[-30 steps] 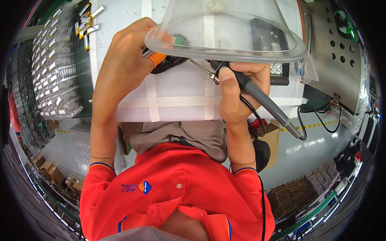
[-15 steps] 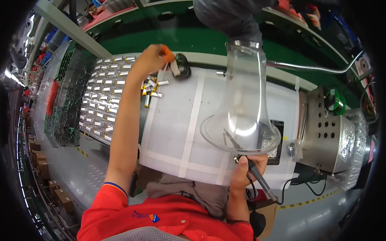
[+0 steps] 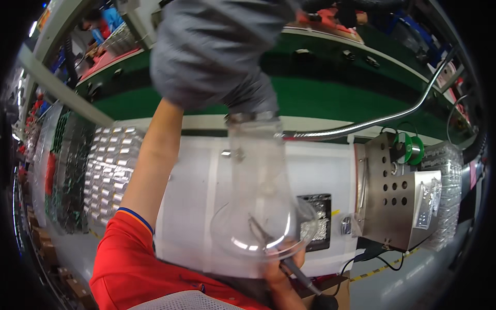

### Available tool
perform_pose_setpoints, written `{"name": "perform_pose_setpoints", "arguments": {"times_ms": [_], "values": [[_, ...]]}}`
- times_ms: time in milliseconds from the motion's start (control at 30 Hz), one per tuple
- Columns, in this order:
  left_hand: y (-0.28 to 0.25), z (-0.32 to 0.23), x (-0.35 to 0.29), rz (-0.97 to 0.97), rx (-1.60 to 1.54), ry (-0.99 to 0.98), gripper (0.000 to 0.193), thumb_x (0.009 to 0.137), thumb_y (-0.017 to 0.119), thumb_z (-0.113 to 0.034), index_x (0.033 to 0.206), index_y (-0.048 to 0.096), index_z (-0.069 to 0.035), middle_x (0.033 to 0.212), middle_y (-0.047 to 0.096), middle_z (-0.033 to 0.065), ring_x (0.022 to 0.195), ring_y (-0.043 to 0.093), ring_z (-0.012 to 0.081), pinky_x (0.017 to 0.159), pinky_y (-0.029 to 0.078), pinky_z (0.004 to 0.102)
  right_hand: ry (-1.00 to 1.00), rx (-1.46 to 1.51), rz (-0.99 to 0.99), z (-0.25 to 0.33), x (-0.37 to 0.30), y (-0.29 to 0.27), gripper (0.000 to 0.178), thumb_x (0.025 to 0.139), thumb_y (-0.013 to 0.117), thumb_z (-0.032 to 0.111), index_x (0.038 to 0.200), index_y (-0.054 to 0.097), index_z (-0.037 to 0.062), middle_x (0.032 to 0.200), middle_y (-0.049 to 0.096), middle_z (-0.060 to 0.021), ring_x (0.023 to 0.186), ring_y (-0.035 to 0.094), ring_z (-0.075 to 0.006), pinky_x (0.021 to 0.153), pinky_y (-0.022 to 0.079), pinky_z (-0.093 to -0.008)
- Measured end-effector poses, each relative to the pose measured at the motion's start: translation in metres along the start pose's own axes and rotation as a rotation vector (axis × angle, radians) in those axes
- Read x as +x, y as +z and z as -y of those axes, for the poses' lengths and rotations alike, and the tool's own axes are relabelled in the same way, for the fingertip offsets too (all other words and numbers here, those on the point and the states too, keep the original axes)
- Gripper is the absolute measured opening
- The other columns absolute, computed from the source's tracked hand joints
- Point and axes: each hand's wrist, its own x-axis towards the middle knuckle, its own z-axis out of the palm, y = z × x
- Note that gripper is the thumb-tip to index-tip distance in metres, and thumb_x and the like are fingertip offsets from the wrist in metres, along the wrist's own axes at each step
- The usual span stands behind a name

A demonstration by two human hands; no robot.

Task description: Soldering electronic components onto circuit boards at an assembly station.

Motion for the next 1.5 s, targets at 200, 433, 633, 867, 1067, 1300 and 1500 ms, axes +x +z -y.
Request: {"name": "perform_pose_setpoints", "arguments": {"times_ms": [200,433,633,867,1067,1300,1500], "values": [[0.011,-0.008,0.016,0.054,0.005,-0.041,0.059,0.082,0.067,-0.045,0.128,0.056,-0.010,0.128,0.059,0.0260,0.120,0.056,0.0441,0.100,0.045,0.0521,-0.020,-0.104,-0.038,-0.002,0.004,0.002,0.038,0.079,0.070,0.028,0.090,0.041,0.0060,0.084,0.041,-0.0032,0.075,0.042,-0.0156,0.069,0.039,-0.0314],[-0.043,-0.021,-0.089,-0.215,-0.032,0.111,0.061,0.082,0.067,-0.043,0.127,0.055,-0.005,0.125,0.061,0.0256,0.117,0.057,0.0444,0.098,0.044,0.0553,-0.065,0.021,-0.040,0.003,0.005,0.007,0.019,0.083,0.063,0.013,0.089,0.046,0.0076,0.086,0.042,-0.0006,0.079,0.043,-0.0115,0.072,0.038,-0.0263],[-0.152,0.030,-0.310,-0.224,-0.375,0.283,0.035,0.080,0.075,-0.028,0.091,0.064,0.003,0.092,0.067,0.0247,0.086,0.064,0.0394,0.072,0.050,0.0429,-0.104,0.084,-0.032,0.000,0.007,0.001,0.017,0.089,0.063,0.012,0.094,0.050,0.0026,0.086,0.047,-0.0036,0.073,0.044,-0.0098,0.066,0.038,-0.0246],[-0.201,0.048,-0.504,0.412,-0.740,0.336,0.042,0.074,0.085,-0.017,0.107,0.062,-0.005,0.101,0.066,0.0096,0.087,0.062,0.0253,0.078,0.050,0.0368,-0.097,0.145,-0.154,0.008,0.000,0.000,0.015,0.089,0.062,0.003,0.099,0.051,0.0017,0.085,0.051,-0.0046,0.063,0.046,-0.0065,0.058,0.039,-0.0205],[-0.139,-0.010,-0.516,0.095,-0.736,0.567,0.041,0.080,0.079,-0.017,0.114,0.059,-0.005,0.121,0.059,0.0154,0.115,0.051,0.0354,0.104,0.038,0.0411,-0.156,0.084,-0.129,0.001,0.001,-0.001,0.012,0.089,0.060,0.005,0.098,0.053,0.0053,0.087,0.052,-0.0008,0.064,0.043,-0.0044,0.053,0.035,-0.0196],[-0.151,0.075,-0.446,-0.173,-0.341,0.373,0.038,0.088,0.069,-0.013,0.125,0.060,-0.008,0.112,0.067,0.0149,0.100,0.065,0.0349,0.087,0.052,0.0377,-0.108,0.159,-0.129,0.003,0.002,-0.001,0.014,0.088,0.062,0.004,0.098,0.053,0.0016,0.079,0.052,-0.0020,0.063,0.047,-0.0060,0.058,0.038,-0.0200],[-0.127,0.085,-0.415,-0.227,-0.304,0.430,0.034,0.089,0.064,-0.009,0.124,0.063,-0.010,0.116,0.065,0.0145,0.102,0.062,0.0347,0.089,0.050,0.0390,-0.144,0.148,-0.088,-0.001,0.002,-0.004,0.015,0.088,0.063,0.004,0.099,0.053,0.0009,0.084,0.053,-0.0043,0.066,0.048,-0.0068,0.060,0.040,-0.0205]]}}
